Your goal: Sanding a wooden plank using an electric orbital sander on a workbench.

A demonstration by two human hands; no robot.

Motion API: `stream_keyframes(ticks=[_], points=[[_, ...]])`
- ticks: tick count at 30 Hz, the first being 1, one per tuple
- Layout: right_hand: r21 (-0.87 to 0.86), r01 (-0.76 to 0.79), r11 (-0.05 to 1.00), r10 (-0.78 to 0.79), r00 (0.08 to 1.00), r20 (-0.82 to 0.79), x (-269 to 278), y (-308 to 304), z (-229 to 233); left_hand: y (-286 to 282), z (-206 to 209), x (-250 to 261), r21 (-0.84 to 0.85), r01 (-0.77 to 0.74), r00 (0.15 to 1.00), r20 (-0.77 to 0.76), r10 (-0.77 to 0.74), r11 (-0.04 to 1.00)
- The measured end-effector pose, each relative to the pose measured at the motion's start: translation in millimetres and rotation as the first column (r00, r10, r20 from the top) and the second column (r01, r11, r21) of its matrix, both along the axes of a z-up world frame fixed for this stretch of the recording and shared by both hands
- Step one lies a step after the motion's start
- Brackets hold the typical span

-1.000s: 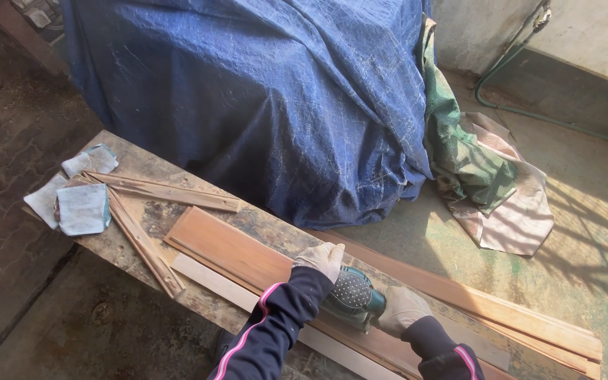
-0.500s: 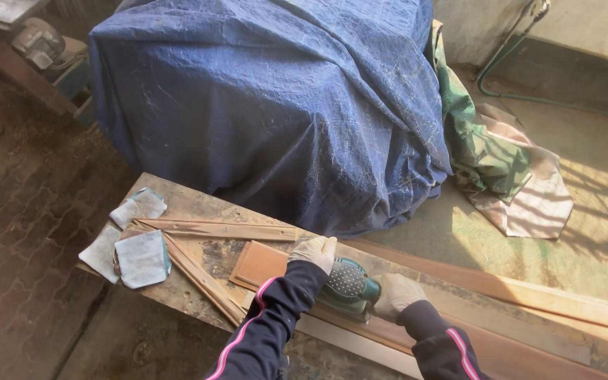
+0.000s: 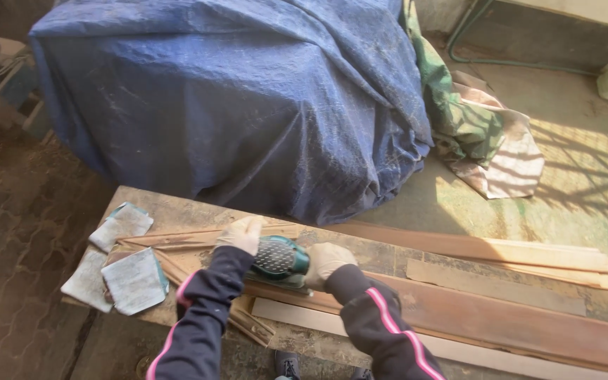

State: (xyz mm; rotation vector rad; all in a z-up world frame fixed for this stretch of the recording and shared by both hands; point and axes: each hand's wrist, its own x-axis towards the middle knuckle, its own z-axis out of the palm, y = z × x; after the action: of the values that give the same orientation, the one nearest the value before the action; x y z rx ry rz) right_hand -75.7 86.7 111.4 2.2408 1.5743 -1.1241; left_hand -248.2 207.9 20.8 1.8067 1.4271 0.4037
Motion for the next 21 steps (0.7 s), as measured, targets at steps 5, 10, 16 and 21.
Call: stream_keyframes(ticks=[5, 10, 16, 21], points=[[0.04, 0.044, 0.998, -0.043, 0.999, -0.034, -25.3, 8.8, 3.5, 20.1, -16.0, -33.7, 0.085, 0.072, 0.994, 0.071, -0.078, 0.994], [0.072, 0.042, 0.996, -0.039, 0.998, -0.041, -24.2, 2.1, 2.8, 17.7, -19.2, -33.2, 0.01, 0.042, 0.993, 0.106, -0.042, 0.999], [0.091, 0.057, 0.994, -0.052, 0.997, -0.059, 4.8, -25.7, 0.2, -8.7, -13.7, 0.4, -0.03, -0.006, 0.996, 0.085, 0.009, 1.0], [0.074, 0.111, 0.991, -0.109, 0.994, -0.028, 49.2, -64.1, -12.6, -40.2, -23.0, 52.1, -0.01, 0.064, 0.998, 0.025, -0.064, 0.998]])
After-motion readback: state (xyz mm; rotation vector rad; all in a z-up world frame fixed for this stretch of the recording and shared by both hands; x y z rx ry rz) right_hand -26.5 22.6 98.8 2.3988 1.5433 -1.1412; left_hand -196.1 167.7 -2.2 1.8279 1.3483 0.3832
